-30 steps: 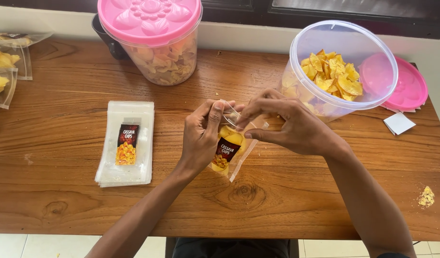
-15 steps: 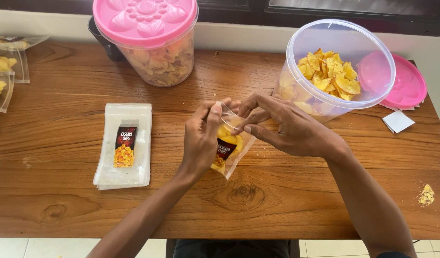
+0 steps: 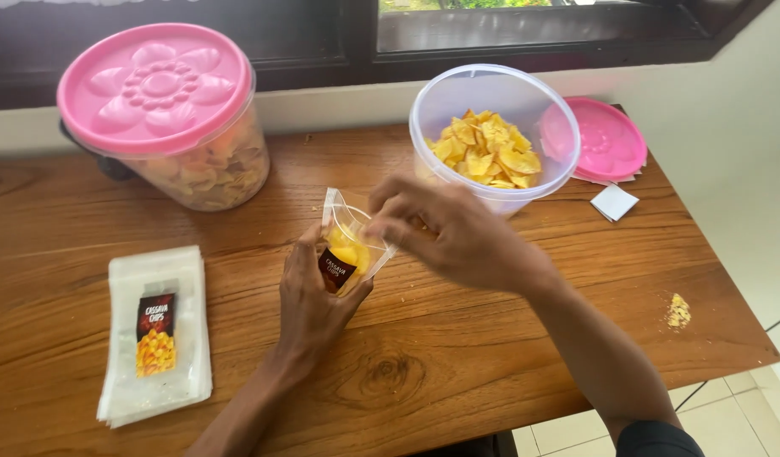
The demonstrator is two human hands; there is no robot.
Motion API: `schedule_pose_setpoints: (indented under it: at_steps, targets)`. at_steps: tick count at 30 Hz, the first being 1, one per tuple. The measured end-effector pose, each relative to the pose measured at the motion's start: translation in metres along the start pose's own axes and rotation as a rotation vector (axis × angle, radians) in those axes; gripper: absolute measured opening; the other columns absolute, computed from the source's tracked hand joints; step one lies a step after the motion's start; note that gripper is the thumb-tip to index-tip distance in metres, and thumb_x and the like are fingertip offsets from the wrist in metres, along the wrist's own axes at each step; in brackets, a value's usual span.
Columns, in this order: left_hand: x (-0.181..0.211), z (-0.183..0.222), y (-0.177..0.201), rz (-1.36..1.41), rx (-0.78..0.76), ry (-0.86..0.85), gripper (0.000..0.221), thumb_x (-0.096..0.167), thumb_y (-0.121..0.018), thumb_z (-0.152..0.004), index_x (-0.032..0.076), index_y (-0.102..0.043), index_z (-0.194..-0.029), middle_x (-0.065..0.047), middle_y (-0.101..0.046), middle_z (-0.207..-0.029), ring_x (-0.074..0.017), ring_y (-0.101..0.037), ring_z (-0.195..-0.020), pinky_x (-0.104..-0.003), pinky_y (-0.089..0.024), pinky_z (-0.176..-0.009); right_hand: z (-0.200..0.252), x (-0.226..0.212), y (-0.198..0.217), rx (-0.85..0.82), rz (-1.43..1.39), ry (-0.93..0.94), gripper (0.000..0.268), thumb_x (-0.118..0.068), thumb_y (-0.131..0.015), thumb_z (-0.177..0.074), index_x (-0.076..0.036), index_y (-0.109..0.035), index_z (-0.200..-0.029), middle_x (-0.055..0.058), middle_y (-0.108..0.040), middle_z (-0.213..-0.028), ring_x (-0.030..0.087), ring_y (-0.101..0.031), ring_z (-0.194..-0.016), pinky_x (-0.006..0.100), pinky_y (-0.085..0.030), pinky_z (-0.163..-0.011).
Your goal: The person picks up cassava chips from a large plastic container and places them into smaller plastic bags by hand, then seals the bags.
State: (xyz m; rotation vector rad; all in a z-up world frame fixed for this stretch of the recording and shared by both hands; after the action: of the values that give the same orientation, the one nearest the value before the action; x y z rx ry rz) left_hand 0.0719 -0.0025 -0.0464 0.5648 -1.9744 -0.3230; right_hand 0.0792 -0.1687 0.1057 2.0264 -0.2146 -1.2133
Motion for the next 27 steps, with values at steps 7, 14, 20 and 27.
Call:
schedule_pose_setpoints:
  at_steps: [7, 14, 20, 27]
  targets:
    - [0.002, 0.009, -0.014, -0.181, -0.037, -0.178, 0.076, 0.033, -0.082, -0.082, 0.014, -0.04, -0.143, -0.013, -0.061, -0.114, -0.0271, -0.059, -0.103, -0.047, -0.043, -0.098, -0.007, 0.098, 0.108, 0.434, 0.663, 0.011, 0.007, -0.015, -0.073, -0.107, -0.014, -0.071, -0.101, -0.002, -0.075, -0.086, 0.012, -0.063, -0.066, 0.035, -0.05, -0.064]
    - [0.009, 0.014, -0.017, -0.221, -0.057, -0.239, 0.081, 0.032, -0.084, -0.079, 0.011, -0.042, -0.144, -0.013, -0.057, -0.129, -0.0285, -0.054, -0.115, -0.045, -0.038, -0.1, -0.01, 0.172, 0.123, 0.175, 0.967, -0.522, 0.017, -0.049, -0.076, -0.089, -0.035, -0.083, -0.095, -0.003, -0.073, -0.076, 0.024, -0.053, -0.108, 0.045, -0.032, -0.091]
    - [0.018, 0.011, -0.01, -0.218, -0.018, -0.287, 0.083, 0.031, -0.085, -0.079, 0.01, -0.04, -0.146, -0.013, -0.058, -0.131, -0.0285, -0.054, -0.115, -0.045, -0.038, -0.098, -0.01, 0.172, 0.125, 0.169, 0.981, -0.505, 0.006, -0.031, -0.075, -0.094, -0.034, -0.081, -0.094, -0.01, -0.075, -0.078, 0.02, -0.06, -0.095, 0.049, -0.035, -0.096]
    - [0.024, 0.005, 0.002, -0.241, 0.102, -0.309, 0.077, 0.04, -0.085, -0.085, 0.011, -0.045, -0.144, -0.01, -0.06, -0.125, -0.0252, -0.053, -0.108, -0.041, -0.039, -0.094, 0.008, 0.107, 0.141, 0.475, 0.577, -0.044, 0.003, -0.01, -0.077, -0.098, -0.012, -0.077, -0.095, -0.002, -0.074, -0.089, 0.01, -0.064, -0.078, 0.032, -0.05, -0.091]
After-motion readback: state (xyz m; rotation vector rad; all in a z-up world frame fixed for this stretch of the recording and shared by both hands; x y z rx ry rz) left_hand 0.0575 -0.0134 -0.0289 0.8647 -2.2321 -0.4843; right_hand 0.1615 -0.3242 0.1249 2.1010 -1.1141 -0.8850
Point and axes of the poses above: each hand's wrist, its own z-axis away from the middle knuckle, its own y-axis out of the back of the hand, x = y × z, the point moved 6 cm from there along -z, towards the middle knuckle
